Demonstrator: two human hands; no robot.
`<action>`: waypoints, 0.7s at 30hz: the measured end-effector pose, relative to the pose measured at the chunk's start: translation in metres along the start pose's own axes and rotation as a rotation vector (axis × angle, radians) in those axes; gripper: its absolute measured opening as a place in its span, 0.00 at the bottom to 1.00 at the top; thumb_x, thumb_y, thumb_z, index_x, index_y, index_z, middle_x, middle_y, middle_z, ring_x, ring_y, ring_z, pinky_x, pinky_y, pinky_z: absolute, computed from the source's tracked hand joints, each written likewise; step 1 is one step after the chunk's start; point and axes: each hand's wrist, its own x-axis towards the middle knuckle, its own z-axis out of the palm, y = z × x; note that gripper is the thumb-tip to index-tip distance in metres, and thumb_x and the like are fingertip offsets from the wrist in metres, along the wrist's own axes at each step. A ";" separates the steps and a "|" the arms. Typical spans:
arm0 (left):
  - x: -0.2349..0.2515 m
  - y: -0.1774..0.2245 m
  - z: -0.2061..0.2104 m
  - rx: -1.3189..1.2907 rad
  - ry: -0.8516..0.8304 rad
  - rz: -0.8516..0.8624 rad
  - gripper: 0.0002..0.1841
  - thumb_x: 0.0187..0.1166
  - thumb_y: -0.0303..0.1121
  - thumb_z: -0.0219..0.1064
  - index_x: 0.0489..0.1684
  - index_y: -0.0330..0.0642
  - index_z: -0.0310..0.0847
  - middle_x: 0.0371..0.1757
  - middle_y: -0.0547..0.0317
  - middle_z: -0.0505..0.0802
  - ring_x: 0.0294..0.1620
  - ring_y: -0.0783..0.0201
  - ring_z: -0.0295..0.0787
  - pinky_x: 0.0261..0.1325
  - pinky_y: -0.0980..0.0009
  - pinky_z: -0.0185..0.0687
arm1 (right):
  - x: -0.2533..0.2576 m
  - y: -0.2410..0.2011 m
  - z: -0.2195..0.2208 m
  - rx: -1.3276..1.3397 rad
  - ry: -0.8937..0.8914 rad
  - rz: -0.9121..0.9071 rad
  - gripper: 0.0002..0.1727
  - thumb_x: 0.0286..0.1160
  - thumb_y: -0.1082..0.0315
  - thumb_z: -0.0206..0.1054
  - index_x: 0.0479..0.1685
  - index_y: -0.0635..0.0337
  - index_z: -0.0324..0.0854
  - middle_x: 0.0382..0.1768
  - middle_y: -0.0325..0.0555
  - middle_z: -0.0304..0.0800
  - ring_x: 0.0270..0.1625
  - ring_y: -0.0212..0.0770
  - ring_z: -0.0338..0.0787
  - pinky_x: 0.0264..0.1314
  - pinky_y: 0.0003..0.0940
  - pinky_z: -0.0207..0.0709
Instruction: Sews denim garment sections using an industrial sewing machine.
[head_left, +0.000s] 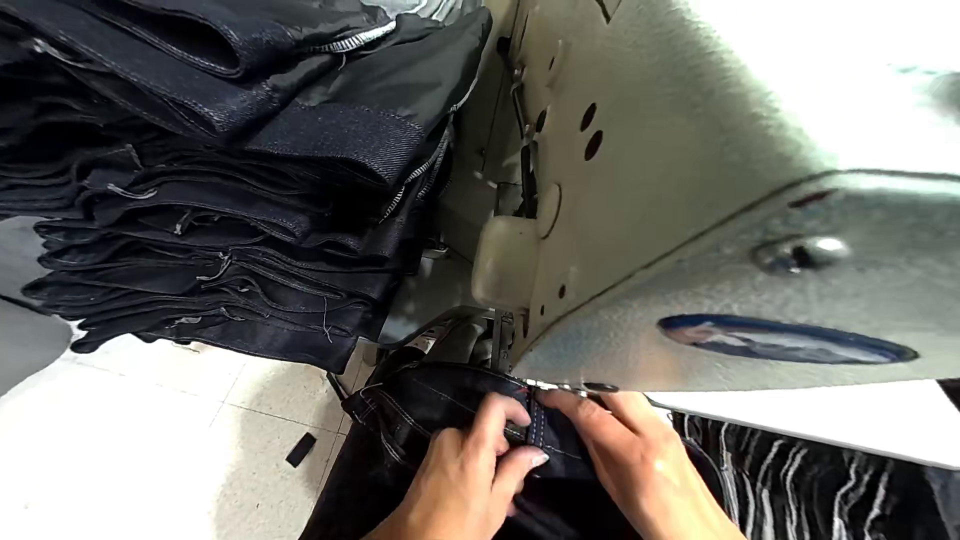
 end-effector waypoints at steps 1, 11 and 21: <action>-0.001 -0.013 0.003 0.260 0.147 0.242 0.15 0.79 0.43 0.71 0.48 0.39 0.86 0.17 0.64 0.85 0.15 0.70 0.82 0.21 0.75 0.79 | -0.001 0.004 0.002 0.030 0.009 0.024 0.11 0.86 0.67 0.58 0.49 0.43 0.88 0.42 0.44 0.87 0.49 0.33 0.87 0.55 0.19 0.79; 0.021 -0.049 -0.004 0.456 0.124 0.675 0.16 0.84 0.50 0.66 0.60 0.55 0.87 0.62 0.68 0.92 0.64 0.65 0.83 0.69 0.72 0.75 | -0.012 0.019 0.012 0.266 0.028 0.086 0.13 0.91 0.55 0.55 0.55 0.41 0.87 0.40 0.40 0.88 0.45 0.33 0.88 0.50 0.27 0.82; 0.024 -0.048 -0.002 0.446 0.166 0.646 0.16 0.83 0.52 0.66 0.57 0.56 0.90 0.59 0.70 0.94 0.63 0.67 0.84 0.68 0.74 0.73 | -0.019 0.023 0.014 0.152 0.152 0.291 0.25 0.89 0.44 0.55 0.32 0.52 0.86 0.29 0.38 0.90 0.38 0.31 0.87 0.53 0.35 0.72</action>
